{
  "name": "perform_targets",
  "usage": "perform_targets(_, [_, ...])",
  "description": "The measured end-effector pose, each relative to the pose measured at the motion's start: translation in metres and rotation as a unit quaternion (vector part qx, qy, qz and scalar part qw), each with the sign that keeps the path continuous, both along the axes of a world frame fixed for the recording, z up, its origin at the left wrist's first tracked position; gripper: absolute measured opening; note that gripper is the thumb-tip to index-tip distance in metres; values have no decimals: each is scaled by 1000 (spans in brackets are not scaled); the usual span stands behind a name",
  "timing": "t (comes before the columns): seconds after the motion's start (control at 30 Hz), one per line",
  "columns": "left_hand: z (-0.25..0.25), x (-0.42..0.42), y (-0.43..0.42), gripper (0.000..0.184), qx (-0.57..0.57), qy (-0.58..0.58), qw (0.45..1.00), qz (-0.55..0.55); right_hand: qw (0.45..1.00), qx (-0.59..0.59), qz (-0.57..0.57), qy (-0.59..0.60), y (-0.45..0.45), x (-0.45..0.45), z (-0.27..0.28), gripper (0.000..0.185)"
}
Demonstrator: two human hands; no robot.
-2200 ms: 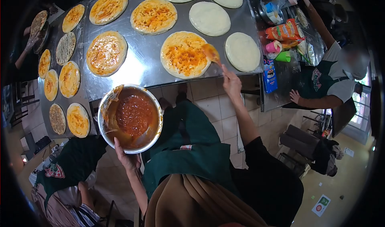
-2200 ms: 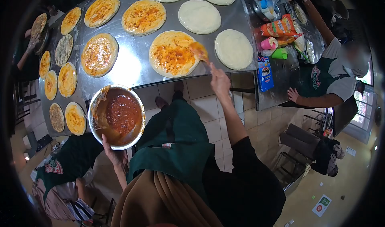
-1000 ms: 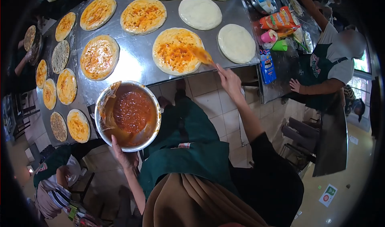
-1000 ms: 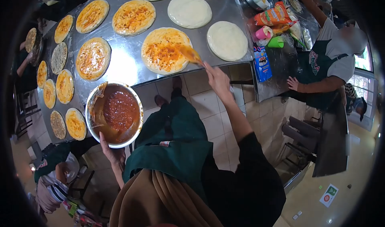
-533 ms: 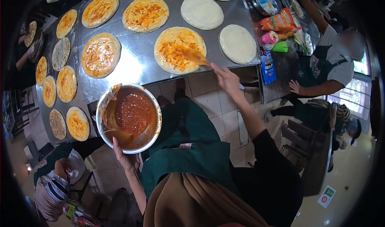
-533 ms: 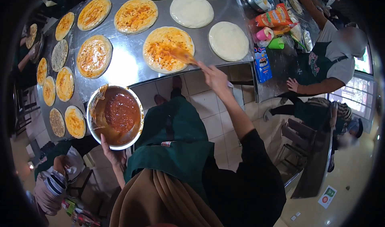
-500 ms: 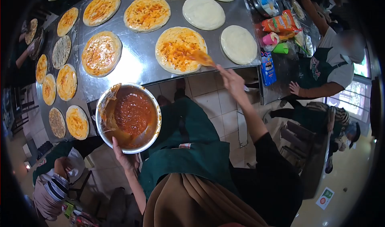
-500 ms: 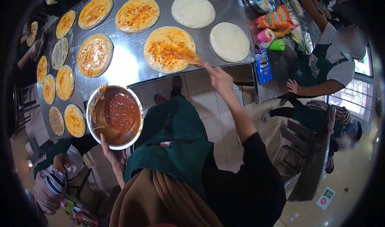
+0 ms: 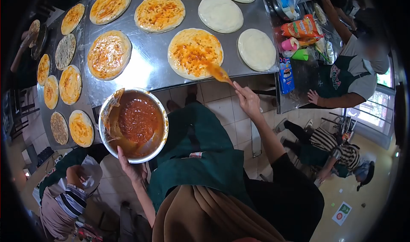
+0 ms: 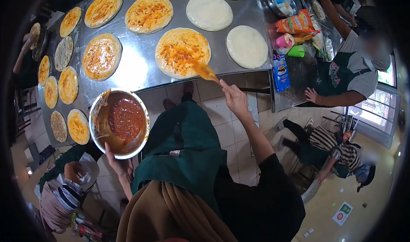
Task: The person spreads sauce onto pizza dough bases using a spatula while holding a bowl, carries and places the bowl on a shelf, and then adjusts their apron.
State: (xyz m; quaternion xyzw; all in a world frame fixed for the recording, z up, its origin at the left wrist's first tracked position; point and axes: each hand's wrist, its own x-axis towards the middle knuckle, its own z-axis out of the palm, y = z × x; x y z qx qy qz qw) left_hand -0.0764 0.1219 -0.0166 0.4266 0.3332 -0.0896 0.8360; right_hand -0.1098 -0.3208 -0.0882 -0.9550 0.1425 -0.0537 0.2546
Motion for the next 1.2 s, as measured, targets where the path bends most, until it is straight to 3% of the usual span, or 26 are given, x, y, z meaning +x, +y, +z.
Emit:
perform_targets(0.1, [2, 3, -2, 56, -9, 6, 1000, -11, 999, -5, -25, 29, 10, 22, 10, 41])
perform_targets(0.2, [1, 5, -3, 56, -7, 6, 1000, -26, 999, -2, -44, -28, 16, 63, -10, 40])
perform_targets(0.33, [3, 6, -5, 56, -17, -20, 999, -29, 998, 47, 35, -31, 53, 28, -19, 40])
perform_targets(0.4, [4, 4, -7, 56, -18, -11, 1000, -19, 997, 65, 39, 0, 63, 11, -4, 41])
perform_targets(0.5, [8, 5, -8, 56, -20, 0, 999, -32, 998, 40, -52, -10, 34, 29, -2, 44])
perform_targets(0.6, [6, 5, -10, 56, -7, -7, 999, -43, 997, 58, -38, -32, 40, 20, -21, 44])
perform_targets(0.73, [5, 4, -11, 57, -4, -10, 999, -37, 997, 70, 14, -8, 67, -1, -6, 40])
perform_targets(0.93, [8, 4, -10, 57, 7, 14, 999, -49, 997, -9, -69, -22, -6, 34, -19, 38])
perform_targets(1.07, [6, 1, -10, 57, 5, -5, 999, -44, 994, 80, -72, -33, 46, -18, -32, 37])
perform_targets(1.2, [5, 2, -8, 57, 7, 2, 999, -42, 994, 95, -57, -19, 81, -15, -18, 39])
